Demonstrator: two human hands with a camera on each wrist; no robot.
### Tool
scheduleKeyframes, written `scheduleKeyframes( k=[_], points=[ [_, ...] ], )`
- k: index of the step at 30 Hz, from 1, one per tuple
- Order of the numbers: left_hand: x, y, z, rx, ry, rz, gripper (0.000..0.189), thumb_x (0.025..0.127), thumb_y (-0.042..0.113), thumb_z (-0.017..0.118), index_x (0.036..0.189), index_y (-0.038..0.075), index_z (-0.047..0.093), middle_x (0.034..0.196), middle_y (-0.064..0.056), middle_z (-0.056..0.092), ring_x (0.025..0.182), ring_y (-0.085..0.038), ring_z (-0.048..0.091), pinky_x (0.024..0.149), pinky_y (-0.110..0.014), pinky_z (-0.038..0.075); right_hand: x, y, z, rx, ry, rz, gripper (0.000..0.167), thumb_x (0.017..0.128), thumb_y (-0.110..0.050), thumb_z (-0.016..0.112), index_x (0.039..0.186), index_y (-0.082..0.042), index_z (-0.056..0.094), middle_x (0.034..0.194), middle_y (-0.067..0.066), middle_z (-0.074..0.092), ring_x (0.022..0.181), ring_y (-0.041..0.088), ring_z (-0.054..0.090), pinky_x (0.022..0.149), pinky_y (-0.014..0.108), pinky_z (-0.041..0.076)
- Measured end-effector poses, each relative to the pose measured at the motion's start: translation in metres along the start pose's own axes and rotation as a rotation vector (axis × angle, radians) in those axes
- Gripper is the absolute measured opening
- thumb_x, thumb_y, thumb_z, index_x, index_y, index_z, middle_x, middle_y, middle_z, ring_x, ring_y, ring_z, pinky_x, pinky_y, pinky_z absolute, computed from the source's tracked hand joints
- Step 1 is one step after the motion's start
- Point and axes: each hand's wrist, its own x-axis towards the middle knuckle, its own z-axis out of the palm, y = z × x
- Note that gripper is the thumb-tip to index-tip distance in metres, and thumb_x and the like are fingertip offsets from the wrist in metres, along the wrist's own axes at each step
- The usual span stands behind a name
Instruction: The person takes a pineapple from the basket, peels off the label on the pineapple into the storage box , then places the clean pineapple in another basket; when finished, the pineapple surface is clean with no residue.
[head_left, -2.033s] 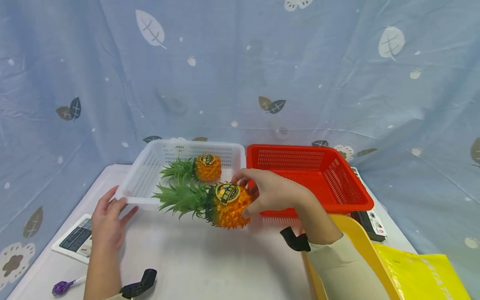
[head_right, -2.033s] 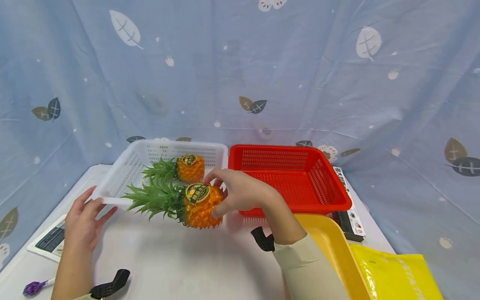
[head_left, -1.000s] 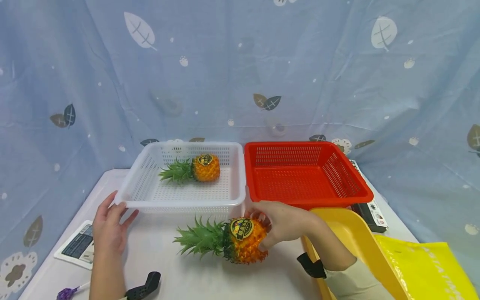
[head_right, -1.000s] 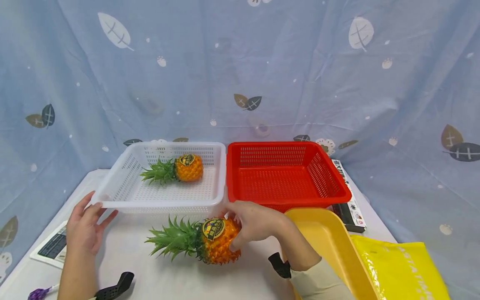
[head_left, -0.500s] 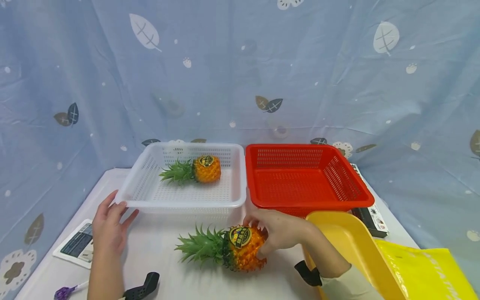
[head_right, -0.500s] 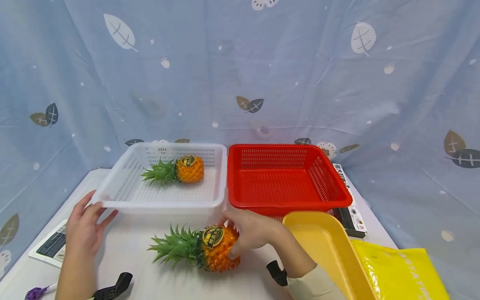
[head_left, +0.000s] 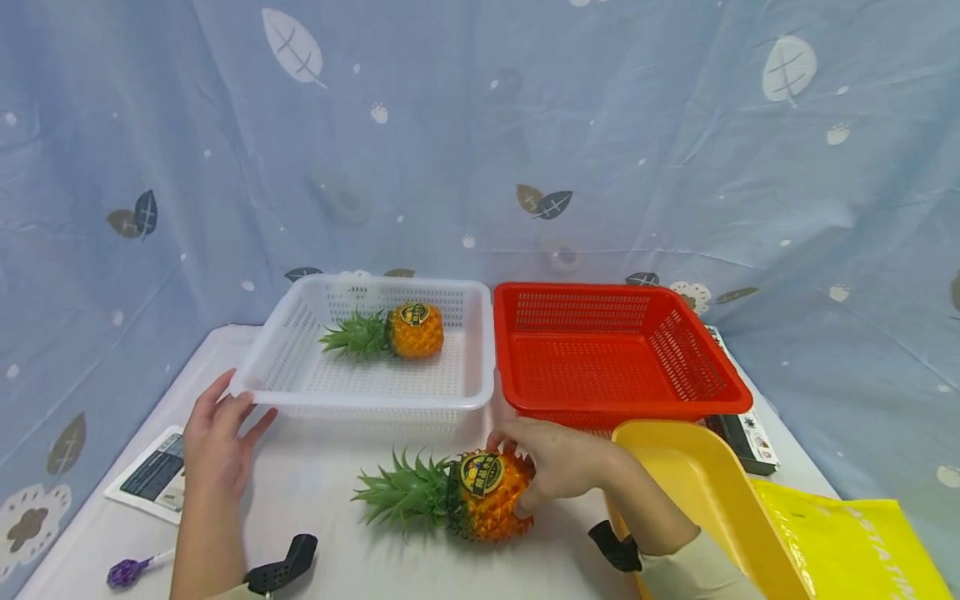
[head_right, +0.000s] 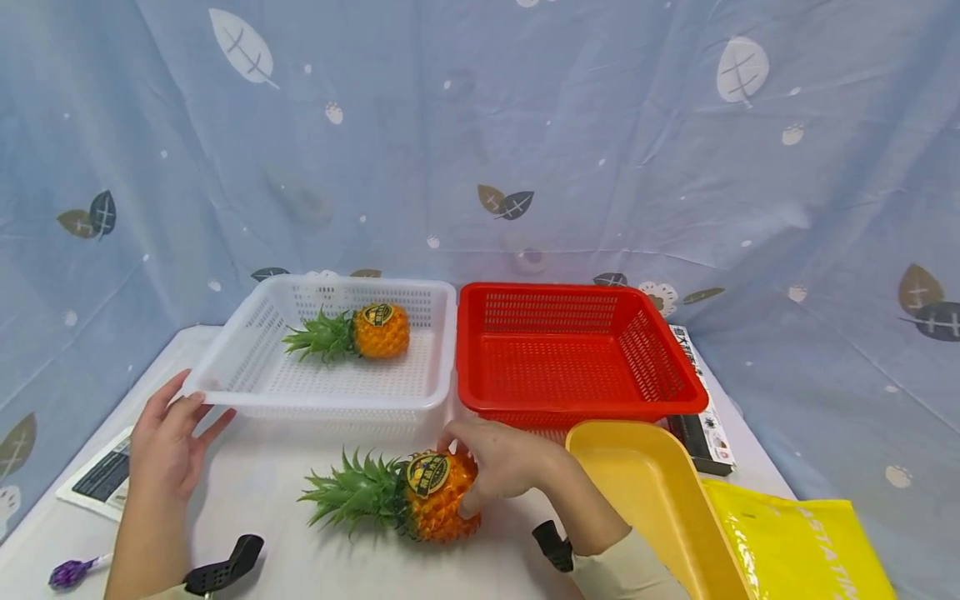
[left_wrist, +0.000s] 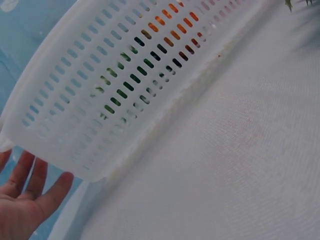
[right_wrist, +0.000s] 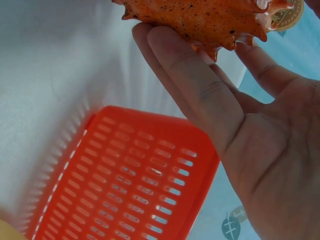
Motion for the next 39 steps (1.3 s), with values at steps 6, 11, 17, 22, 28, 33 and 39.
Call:
scheduleKeyframes(
  k=[6,11,17,22,28,33,39],
  points=[
    [0.000,-0.001,0.006,0.037,0.047,0.003,0.054,0.103,0.022,0.064,0.154,0.025,0.047,0.140,0.007,0.052,0.122,-0.012,0.056,0.075,-0.020,0.061,-0.003,0.002,0.000,0.019,-0.017,0.017,0.059,0.071,-0.015,0.091,0.120,-0.023,0.059,0.111,-0.007,0.060,0.099,0.015,0.058,0.085,0.031,0.055],
    [-0.008,0.007,0.013,0.219,0.266,0.121,0.047,0.102,0.021,0.062,0.148,0.028,0.053,0.128,0.012,0.057,0.118,-0.007,0.058,0.098,-0.019,0.055,-0.001,0.004,0.000,0.012,-0.021,0.004,0.060,0.070,-0.015,0.091,0.120,-0.023,0.058,0.111,-0.007,0.060,0.098,0.014,0.058,0.084,0.030,0.055],
    [-0.029,0.031,0.030,0.427,0.378,0.356,0.040,0.101,0.022,0.062,0.141,0.027,0.060,0.129,0.016,0.061,0.124,-0.004,0.056,0.116,-0.026,0.044,0.000,0.004,0.001,0.011,-0.031,-0.005,0.061,0.071,-0.016,0.091,0.121,-0.024,0.057,0.111,-0.007,0.060,0.100,0.013,0.057,0.086,0.029,0.055],
    [-0.061,0.044,0.055,0.555,0.068,0.605,0.030,0.102,0.011,0.064,0.131,0.011,0.068,0.112,0.016,0.071,0.105,0.000,0.067,0.095,-0.012,0.052,-0.001,0.003,0.000,0.019,-0.037,0.001,0.062,0.072,-0.016,0.092,0.123,-0.023,0.057,0.112,-0.006,0.060,0.099,0.014,0.057,0.085,0.030,0.054],
    [-0.096,0.033,0.087,0.713,-0.641,0.732,0.031,0.095,0.000,0.070,0.124,0.007,0.070,0.111,0.005,0.075,0.101,-0.005,0.069,0.092,-0.020,0.056,-0.002,0.001,-0.003,-0.006,-0.032,-0.004,0.063,0.073,-0.017,0.092,0.126,-0.022,0.058,0.115,-0.007,0.061,0.101,0.014,0.057,0.087,0.033,0.056],
    [-0.118,0.009,0.107,0.996,-0.918,0.758,0.040,0.092,0.026,0.078,0.130,0.029,0.067,0.126,0.013,0.067,0.118,-0.009,0.062,0.101,-0.040,0.056,-0.001,-0.002,-0.005,-0.025,-0.019,-0.006,0.063,0.075,-0.015,0.091,0.130,-0.021,0.060,0.117,-0.009,0.063,0.105,0.014,0.058,0.096,0.040,0.057],
    [-0.131,-0.012,0.120,1.220,-0.981,0.734,0.058,0.086,0.037,0.083,0.139,0.024,0.062,0.134,0.007,0.059,0.125,-0.016,0.054,0.104,-0.045,0.053,-0.003,-0.004,-0.004,-0.020,-0.020,0.019,0.064,0.076,-0.014,0.091,0.131,-0.022,0.061,0.118,-0.010,0.064,0.106,0.013,0.058,0.098,0.041,0.057]
  ],
)
